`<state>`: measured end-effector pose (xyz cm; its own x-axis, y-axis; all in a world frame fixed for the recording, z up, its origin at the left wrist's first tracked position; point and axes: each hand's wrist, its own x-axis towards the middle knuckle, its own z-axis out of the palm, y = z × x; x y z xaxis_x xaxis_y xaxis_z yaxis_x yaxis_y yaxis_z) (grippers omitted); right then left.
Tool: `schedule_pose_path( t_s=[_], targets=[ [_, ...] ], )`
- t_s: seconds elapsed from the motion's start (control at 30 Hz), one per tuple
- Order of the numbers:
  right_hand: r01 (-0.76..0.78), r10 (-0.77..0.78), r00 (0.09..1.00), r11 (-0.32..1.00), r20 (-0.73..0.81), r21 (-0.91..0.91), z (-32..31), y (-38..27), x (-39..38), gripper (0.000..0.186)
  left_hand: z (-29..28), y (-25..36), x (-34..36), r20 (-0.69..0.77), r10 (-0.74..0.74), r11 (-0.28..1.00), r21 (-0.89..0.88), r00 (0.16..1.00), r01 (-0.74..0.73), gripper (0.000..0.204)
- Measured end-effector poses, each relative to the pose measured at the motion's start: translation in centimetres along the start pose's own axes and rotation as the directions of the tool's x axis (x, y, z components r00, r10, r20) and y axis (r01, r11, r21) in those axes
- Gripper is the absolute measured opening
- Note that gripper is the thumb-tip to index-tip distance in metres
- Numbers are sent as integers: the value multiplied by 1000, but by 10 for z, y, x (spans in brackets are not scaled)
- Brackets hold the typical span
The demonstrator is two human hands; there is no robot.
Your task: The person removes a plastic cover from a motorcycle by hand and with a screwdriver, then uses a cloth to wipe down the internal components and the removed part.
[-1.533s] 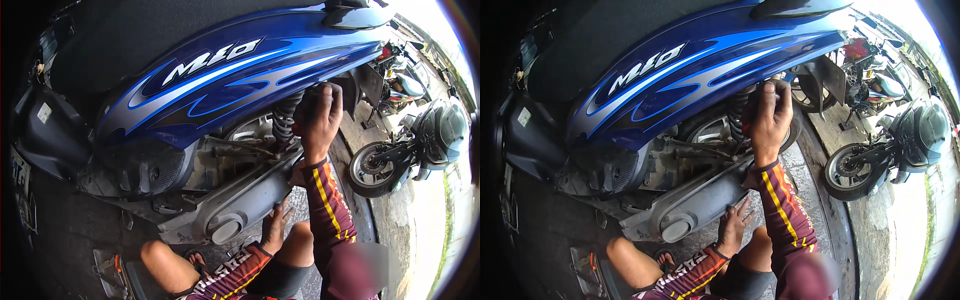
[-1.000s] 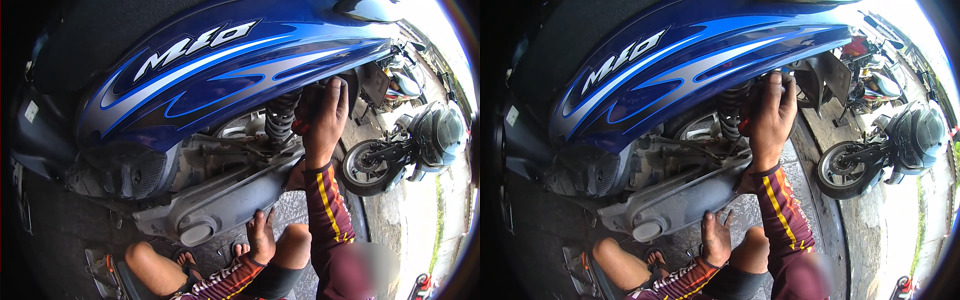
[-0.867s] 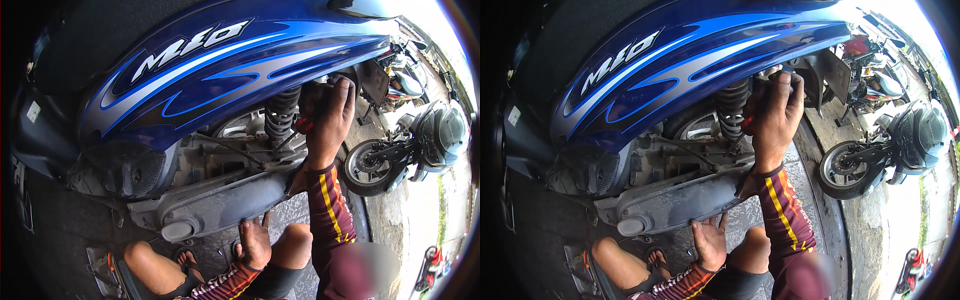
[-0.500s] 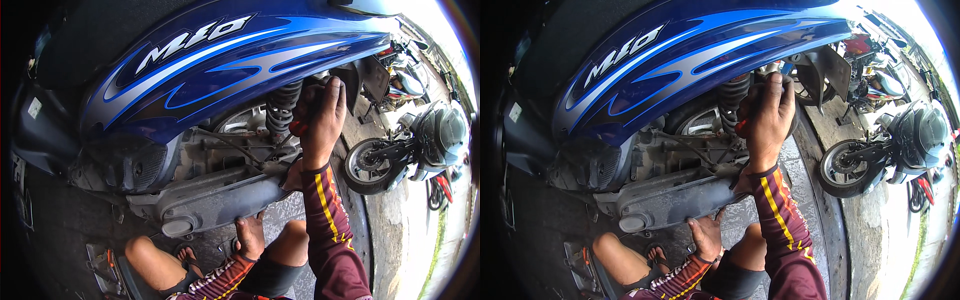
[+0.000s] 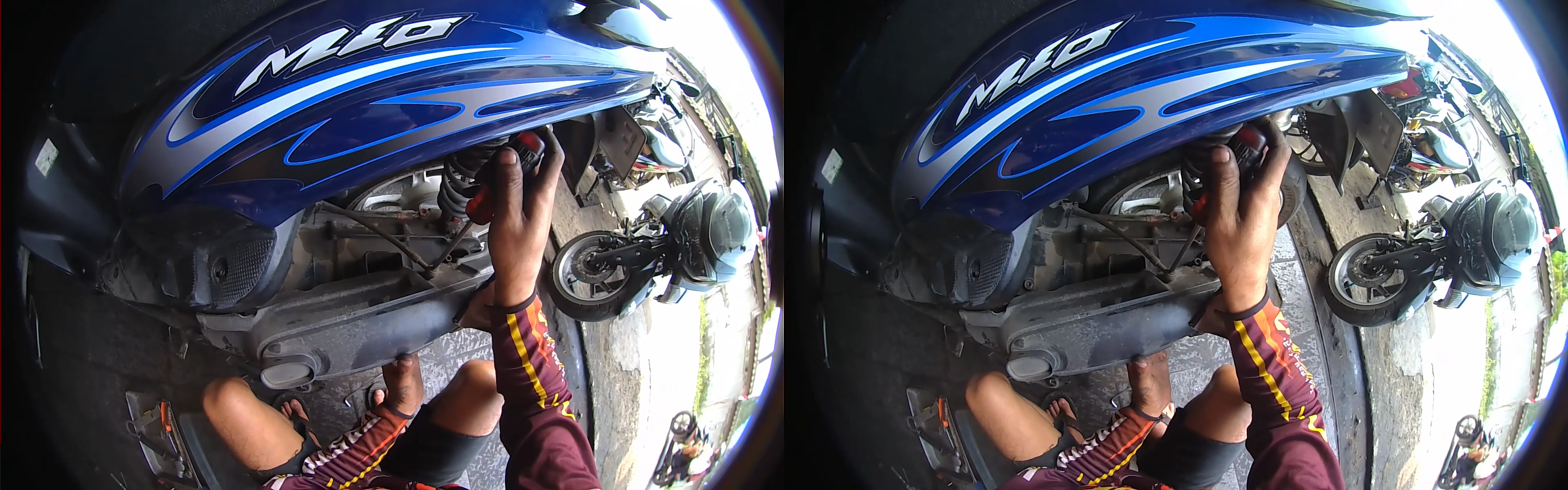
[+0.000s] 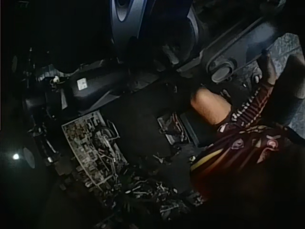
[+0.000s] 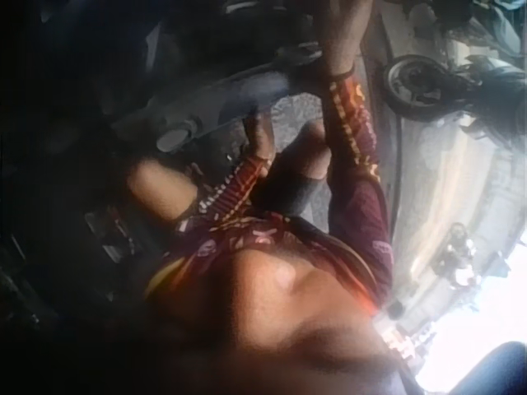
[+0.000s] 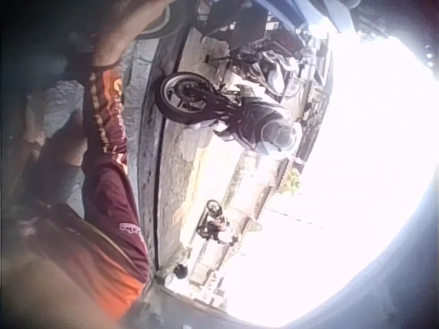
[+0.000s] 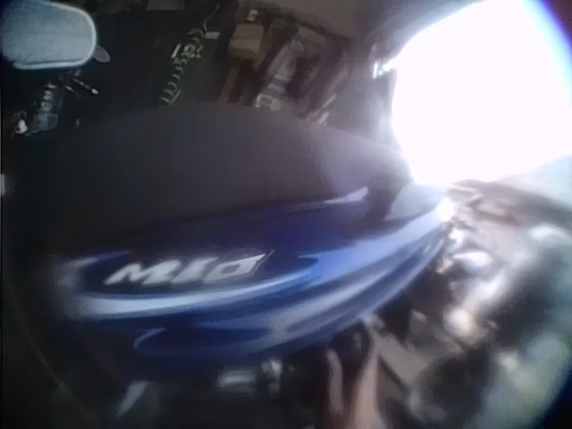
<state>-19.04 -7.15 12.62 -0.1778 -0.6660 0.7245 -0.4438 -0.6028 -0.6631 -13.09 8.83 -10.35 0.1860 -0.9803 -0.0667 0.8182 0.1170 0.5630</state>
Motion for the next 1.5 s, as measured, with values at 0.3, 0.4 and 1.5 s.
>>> schedule_pose_path(
  t_s=[0.3,0.4,1.5],
  targets=[
    [-73,106,978,980,-180,183,28,1,-4,34,4,10,-9,-113,-34,998,56,993,40,51],
    [-186,268,955,875,-127,446,25,-6,-8,30,3,8,-7,-93,-22,1000,-4,995,22,50],
    [-102,34,989,869,147,484,-23,-24,-41,41,9,105,-7,-33,-516,725,514,856,457,58]
  ],
)
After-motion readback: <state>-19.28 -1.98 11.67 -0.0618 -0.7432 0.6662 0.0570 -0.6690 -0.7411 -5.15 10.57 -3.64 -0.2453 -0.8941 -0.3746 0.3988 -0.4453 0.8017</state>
